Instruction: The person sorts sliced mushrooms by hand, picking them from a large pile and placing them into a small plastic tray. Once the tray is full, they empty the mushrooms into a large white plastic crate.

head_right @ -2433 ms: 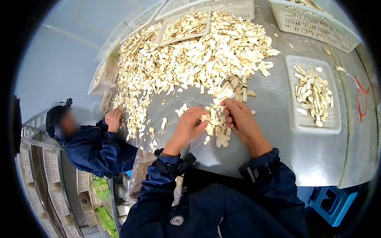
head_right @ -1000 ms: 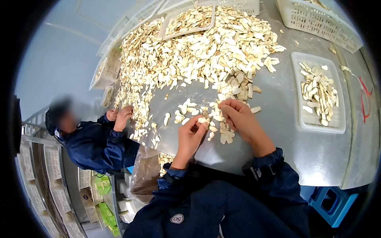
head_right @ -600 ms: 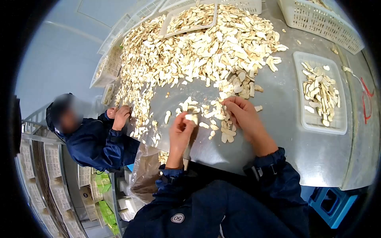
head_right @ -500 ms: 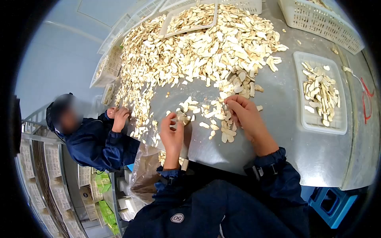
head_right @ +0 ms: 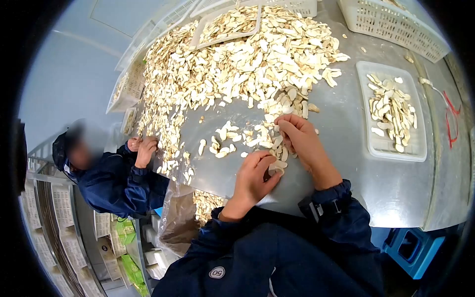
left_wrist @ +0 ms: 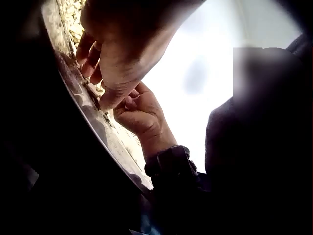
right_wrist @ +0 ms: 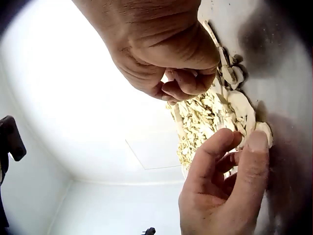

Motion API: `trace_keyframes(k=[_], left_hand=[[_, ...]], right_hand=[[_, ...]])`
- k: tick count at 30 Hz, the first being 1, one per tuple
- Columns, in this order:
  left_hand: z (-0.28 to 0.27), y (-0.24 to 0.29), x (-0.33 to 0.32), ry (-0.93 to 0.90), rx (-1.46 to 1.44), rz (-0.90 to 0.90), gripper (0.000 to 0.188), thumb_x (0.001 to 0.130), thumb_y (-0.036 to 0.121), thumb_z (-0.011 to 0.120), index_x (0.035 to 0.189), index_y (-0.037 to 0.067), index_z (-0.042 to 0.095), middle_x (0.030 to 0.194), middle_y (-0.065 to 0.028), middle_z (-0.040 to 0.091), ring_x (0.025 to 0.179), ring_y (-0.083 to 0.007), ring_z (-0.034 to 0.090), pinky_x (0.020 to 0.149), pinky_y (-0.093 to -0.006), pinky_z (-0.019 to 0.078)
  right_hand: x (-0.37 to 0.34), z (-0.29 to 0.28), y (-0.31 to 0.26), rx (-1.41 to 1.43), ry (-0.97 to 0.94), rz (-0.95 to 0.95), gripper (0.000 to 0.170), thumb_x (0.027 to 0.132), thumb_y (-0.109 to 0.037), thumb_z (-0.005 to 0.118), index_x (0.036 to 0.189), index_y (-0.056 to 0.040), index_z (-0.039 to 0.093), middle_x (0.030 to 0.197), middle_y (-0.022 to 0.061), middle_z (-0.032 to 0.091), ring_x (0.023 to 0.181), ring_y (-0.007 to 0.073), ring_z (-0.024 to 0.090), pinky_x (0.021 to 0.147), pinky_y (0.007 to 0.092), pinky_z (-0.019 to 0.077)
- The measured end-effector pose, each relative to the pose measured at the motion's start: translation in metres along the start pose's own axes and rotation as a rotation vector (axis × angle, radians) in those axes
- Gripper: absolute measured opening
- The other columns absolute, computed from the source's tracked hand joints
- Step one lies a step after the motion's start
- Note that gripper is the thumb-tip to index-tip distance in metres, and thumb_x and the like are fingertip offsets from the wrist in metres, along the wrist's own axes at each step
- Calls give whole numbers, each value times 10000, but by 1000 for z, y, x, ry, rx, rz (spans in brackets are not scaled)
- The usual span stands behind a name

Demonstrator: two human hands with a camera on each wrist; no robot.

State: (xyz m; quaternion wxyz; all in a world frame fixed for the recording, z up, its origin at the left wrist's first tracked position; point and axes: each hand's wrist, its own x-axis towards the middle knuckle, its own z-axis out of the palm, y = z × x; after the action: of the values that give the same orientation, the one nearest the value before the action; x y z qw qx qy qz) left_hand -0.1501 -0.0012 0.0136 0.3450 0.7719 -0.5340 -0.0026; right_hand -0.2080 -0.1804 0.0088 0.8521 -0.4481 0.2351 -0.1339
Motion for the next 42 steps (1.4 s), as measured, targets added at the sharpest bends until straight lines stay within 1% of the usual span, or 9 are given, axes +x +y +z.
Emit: trace_keyframes(k=[5, 8, 11, 15, 21, 27, 34, 37, 42], left_hand=[[-1, -16, -11, 3, -89, -207, 321, 791, 15, 746, 1087, 21, 623, 1044, -134, 629, 830, -284, 630, 724, -332, 527], [-8, -26, -12, 60, -78, -244, 299, 810, 4, 736, 1086, 15, 622, 966, -117, 626, 777, -234, 633, 680, -314, 532], [-15, -37, -16, 106, -54, -331, 275, 823, -1, 729, 1076, 15, 624, 921, -99, 628, 714, -179, 636, 626, -290, 531], [-28, -50, -18, 162, -23, -366, 234, 833, -10, 711, 1056, 9, 640, 932, -117, 636, 732, -211, 666, 626, -303, 539], [-41, -69, -25, 225, 122, -347, 180, 854, 24, 678, 1032, 31, 655, 993, -134, 663, 782, -282, 672, 658, -350, 541], [-63, -75, -28, 257, 226, -424, 134, 877, 69, 660, 1004, 41, 690, 902, -123, 686, 779, -286, 675, 622, -361, 527], [-76, -91, -40, 330, 164, -484, 121, 891, 57, 665, 999, 7, 685, 855, -100, 668, 700, -167, 651, 608, -284, 521], [-64, -75, -34, 226, 157, -402, 140, 849, 67, 713, 977, 20, 685, 870, -107, 670, 712, -202, 654, 596, -306, 513], [-43, -63, -25, 173, 348, -238, 148, 807, 86, 737, 936, 44, 679, 826, -124, 646, 729, -321, 642, 641, -397, 513]], right_hand=[[-2, -1, -1, -6, -31, -15, 143, 968, -176, 601, 988, -50, 665, 677, -74, 508, 523, 18, 439, 445, 206, 313], [4, 2, 18, -454, 43, -364, 149, 945, -185, 621, 916, -48, 671, 655, -19, 579, 520, 86, 503, 486, 263, 388], [-19, 14, 2, -912, -38, -290, 147, 906, -188, 650, 871, -46, 666, 693, 77, 654, 554, 214, 590, 554, 349, 460], [-24, 26, 19, -1138, -103, -423, 193, 856, -225, 694, 820, -43, 640, 731, 151, 660, 671, 358, 643, 618, 458, 498], [-26, 26, 32, -1401, -87, -502, 238, 819, -240, 707, 754, -44, 590, 739, 152, 645, 727, 362, 652, 643, 463, 509], [-22, 20, 34, -1369, -69, -487, 190, 811, -218, 709, 779, -46, 633, 749, 149, 649, 700, 363, 642, 624, 457, 498], [-26, 18, -15, -548, -177, -177, 201, 935, -245, 640, 900, -53, 690, 636, -32, 507, 550, 63, 466, 512, 248, 357], [-29, 13, -25, -150, -215, -82, 183, 961, -239, 617, 931, -71, 682, 665, -88, 476, 564, 5, 384, 511, 193, 296], [-20, 14, -15, -231, -117, -155, 194, 966, -206, 591, 1091, -70, 652, 682, -77, 474, 583, 10, 407, 516, 190, 299]])
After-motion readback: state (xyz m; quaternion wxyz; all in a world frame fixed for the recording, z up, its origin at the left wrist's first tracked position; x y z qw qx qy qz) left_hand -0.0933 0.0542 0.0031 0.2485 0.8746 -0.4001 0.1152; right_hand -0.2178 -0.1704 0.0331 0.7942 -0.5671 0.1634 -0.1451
